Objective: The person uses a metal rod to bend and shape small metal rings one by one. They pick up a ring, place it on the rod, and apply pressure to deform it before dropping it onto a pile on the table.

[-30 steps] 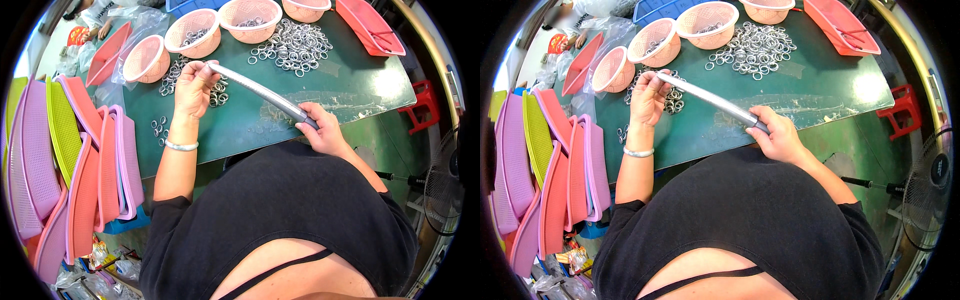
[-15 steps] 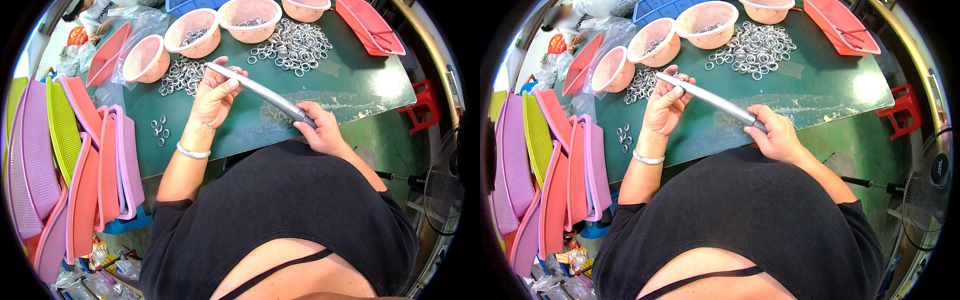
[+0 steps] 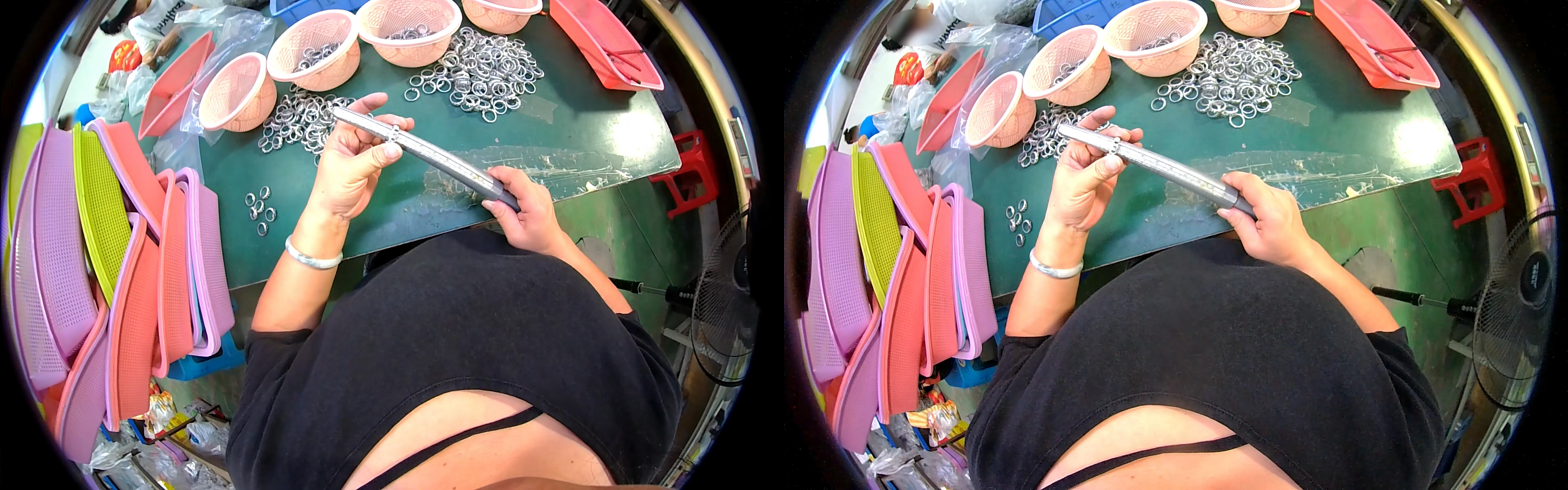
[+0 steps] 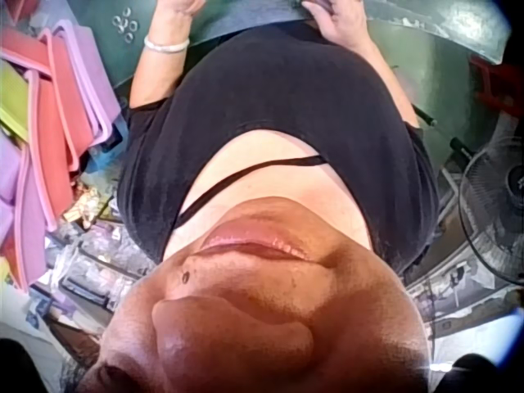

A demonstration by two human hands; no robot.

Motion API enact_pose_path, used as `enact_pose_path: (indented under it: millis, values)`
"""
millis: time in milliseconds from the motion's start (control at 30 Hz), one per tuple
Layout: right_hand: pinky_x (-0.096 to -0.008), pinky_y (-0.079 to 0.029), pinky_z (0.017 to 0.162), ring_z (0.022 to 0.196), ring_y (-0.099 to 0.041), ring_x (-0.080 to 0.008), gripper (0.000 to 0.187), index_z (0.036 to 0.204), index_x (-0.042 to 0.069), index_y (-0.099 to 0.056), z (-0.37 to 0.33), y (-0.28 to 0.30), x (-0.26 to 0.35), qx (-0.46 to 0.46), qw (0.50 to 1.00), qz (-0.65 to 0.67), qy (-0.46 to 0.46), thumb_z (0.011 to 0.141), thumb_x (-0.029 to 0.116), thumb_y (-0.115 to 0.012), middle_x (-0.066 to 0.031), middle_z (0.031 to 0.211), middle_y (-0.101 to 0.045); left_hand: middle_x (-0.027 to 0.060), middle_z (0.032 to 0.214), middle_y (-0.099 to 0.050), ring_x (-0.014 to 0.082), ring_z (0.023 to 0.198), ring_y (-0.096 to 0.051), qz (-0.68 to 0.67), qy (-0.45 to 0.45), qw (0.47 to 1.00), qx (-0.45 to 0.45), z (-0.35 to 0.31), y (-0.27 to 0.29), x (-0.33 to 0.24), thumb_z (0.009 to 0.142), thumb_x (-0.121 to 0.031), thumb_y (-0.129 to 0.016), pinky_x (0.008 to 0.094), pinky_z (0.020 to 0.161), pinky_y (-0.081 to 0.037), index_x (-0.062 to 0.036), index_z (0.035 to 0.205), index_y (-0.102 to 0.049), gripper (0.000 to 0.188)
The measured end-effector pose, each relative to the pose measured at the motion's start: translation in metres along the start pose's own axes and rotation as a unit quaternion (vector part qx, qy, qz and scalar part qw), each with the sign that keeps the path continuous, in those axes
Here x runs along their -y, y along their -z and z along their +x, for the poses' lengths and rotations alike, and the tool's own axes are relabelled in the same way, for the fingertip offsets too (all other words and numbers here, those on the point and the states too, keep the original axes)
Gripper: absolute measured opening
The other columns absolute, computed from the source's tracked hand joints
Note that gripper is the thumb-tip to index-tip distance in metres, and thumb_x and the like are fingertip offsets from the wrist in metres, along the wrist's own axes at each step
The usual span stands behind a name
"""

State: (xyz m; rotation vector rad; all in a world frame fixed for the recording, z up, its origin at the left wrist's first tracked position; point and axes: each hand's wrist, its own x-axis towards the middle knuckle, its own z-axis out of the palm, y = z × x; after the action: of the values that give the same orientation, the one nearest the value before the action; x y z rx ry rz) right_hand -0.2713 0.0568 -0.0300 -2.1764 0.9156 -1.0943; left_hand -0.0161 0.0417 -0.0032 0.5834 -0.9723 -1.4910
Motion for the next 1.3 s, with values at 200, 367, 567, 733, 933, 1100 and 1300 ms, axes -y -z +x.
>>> enact_pose_path:
  millis: [200, 367, 567, 733, 933, 1100, 1300]
  values:
    - [-0.0313, -0.047, 0.061, 0.07, -0.061, -0.0274, 0.034, 0.104, 0.0, -0.053, -0.001, -0.001, -0.001, -0.003, 1.0, 0.005, 0.004, 0.073, 0.004, -0.065, -0.014, 0.083, -0.061, 0.0083, 0.103, -0.061, 0.0246, 0.108, -0.054, 0.003, 0.008, 1.0, 0.004, -0.002, -0.001, 0.0, 0.072, 0.003, -0.067, 0.033, 0.092, -0.042, -0.002, 0.126, -0.038, 0.062]
    - [-0.0311, -0.047, 0.061, 0.069, -0.061, -0.0274, 0.034, 0.103, 0.0, -0.053, 0.003, -0.002, 0.002, -0.011, 1.0, 0.001, 0.007, 0.072, 0.004, -0.066, -0.0138, 0.083, -0.061, 0.0087, 0.104, -0.059, 0.0243, 0.108, -0.052, 0.01, -0.014, 1.0, -0.022, -0.006, -0.012, -0.004, 0.071, -0.001, -0.07, 0.034, 0.092, -0.042, -0.0018, 0.126, -0.038, 0.063]
    - [-0.031, -0.048, 0.061, 0.07, -0.062, -0.028, 0.035, 0.103, 0.001, -0.054, 0.004, -0.004, 0.003, -0.011, 1.0, -0.003, 0.017, 0.071, 0.005, -0.067, -0.0137, 0.084, -0.062, 0.0073, 0.101, -0.057, 0.0172, 0.094, -0.054, 0.08, -0.009, 0.996, -0.032, -0.011, -0.003, -0.009, 0.072, -0.004, -0.07, 0.0299, 0.086, -0.043, 0.0002, 0.113, -0.052, 0.045]
    - [-0.0311, -0.048, 0.061, 0.07, -0.062, -0.0282, 0.035, 0.103, 0.001, -0.054, 0.004, -0.005, 0.004, -0.005, 1.0, -0.004, 0.021, 0.071, 0.005, -0.067, -0.0137, 0.084, -0.062, 0.0065, 0.096, -0.058, 0.0142, 0.088, -0.054, 0.102, -0.013, 0.993, -0.063, -0.016, 0.001, -0.008, 0.076, -0.003, -0.066, 0.0268, 0.077, -0.043, 0.0001, 0.106, -0.056, 0.032]
    - [-0.03, -0.047, 0.06, 0.069, -0.061, -0.0264, 0.033, 0.103, 0.001, -0.054, 0.001, -0.002, 0.003, 0.013, 1.0, -0.003, 0.008, 0.072, 0.004, -0.066, -0.0133, 0.083, -0.061, 0.0053, 0.091, -0.061, 0.0123, 0.081, -0.055, 0.02, -0.157, 0.977, -0.146, -0.019, 0.035, -0.038, 0.083, -0.004, -0.058, 0.0234, 0.073, -0.043, -0.002, 0.097, -0.059, 0.014]
    - [-0.0282, -0.047, 0.062, 0.069, -0.061, -0.0227, 0.031, 0.104, 0.002, -0.053, 0.0, -0.006, 0.0, 0.004, 0.998, 0.039, -0.046, 0.074, 0.003, -0.064, -0.0122, 0.082, -0.06, 0.004, 0.086, -0.06, 0.016, 0.08, -0.056, 0.602, -0.068, 0.766, -0.215, -0.062, 0.069, -0.057, 0.069, -0.008, -0.071, 0.0273, 0.071, -0.044, -0.004, 0.087, -0.063, 0.02]
    - [-0.0279, -0.047, 0.063, 0.069, -0.061, -0.0213, 0.03, 0.104, 0.002, -0.053, 0.002, -0.009, 0.0, 0.008, 0.996, 0.052, -0.071, 0.075, 0.003, -0.063, -0.0117, 0.081, -0.06, 0.0113, 0.087, -0.058, 0.0283, 0.086, -0.053, 0.775, -0.005, 0.601, -0.198, -0.085, 0.07, -0.056, 0.064, -0.012, -0.071, 0.0363, 0.077, -0.043, -0.0044, 0.09, -0.063, 0.029]
